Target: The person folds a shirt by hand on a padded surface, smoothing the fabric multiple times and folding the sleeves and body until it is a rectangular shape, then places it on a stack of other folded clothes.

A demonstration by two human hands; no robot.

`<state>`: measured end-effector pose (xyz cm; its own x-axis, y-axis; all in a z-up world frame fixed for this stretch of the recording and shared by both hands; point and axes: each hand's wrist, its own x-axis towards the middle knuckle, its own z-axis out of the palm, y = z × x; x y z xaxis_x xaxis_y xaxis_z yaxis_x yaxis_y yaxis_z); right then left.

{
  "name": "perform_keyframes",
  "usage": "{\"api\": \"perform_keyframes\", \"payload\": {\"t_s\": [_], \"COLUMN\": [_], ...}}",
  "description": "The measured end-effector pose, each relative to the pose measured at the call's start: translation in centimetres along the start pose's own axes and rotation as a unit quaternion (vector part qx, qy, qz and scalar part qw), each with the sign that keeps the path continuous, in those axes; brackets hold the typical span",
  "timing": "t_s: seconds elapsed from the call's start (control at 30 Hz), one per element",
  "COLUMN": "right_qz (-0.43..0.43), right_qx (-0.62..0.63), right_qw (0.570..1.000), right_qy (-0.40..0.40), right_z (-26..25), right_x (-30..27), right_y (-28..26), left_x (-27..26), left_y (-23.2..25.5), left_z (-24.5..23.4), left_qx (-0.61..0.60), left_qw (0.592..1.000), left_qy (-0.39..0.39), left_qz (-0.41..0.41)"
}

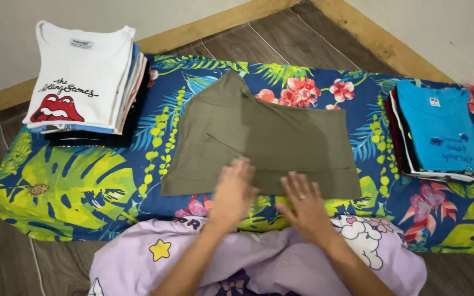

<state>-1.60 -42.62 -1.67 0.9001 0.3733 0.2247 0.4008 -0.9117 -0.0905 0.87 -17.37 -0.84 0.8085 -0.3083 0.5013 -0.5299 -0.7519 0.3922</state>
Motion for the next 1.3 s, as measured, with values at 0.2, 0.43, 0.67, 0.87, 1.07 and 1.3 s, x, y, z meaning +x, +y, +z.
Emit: {"api": "perform_keyframes", "payload": {"t_s": [0.2,0.43,0.67,0.87,1.07,1.3], "right_qz": [-0.047,0.120,-0.009,0.087,0.135,0.140], "right_qx": [0.022,-0.009,0.015,0.052,0.020,0.012], "right_qw": [0.998,0.993,0.999,0.995,0.990,0.990], "right_qy": [-0.047,0.021,-0.046,-0.009,0.022,0.026], "right_z": [-0.9,-2.3,-1.5,-2.7,-1.7,-1.2], "right_x": [-0.1,-3.2,-1.3,-3.1,-3.5,-3.7], "right_y": [2.3,8.0,4.6,7.9,8.2,8.4], "left_x": [0.4,-0.7,2.0,1.3,-0.8,-2.5], "left_y": [2.8,2.2,6.1,6.5,2.5,1.3], "left_z": [2.3,1.7,6.4,6.1,1.4,-0.6], "left_qx": [0.044,0.055,0.045,0.051,0.063,0.067], "left_qw": [0.997,0.997,0.995,0.995,0.993,0.996], "left_qy": [-0.062,-0.049,-0.079,-0.084,-0.097,-0.063], "left_qz": [0.022,-0.025,0.052,0.033,0.030,-0.023]}}
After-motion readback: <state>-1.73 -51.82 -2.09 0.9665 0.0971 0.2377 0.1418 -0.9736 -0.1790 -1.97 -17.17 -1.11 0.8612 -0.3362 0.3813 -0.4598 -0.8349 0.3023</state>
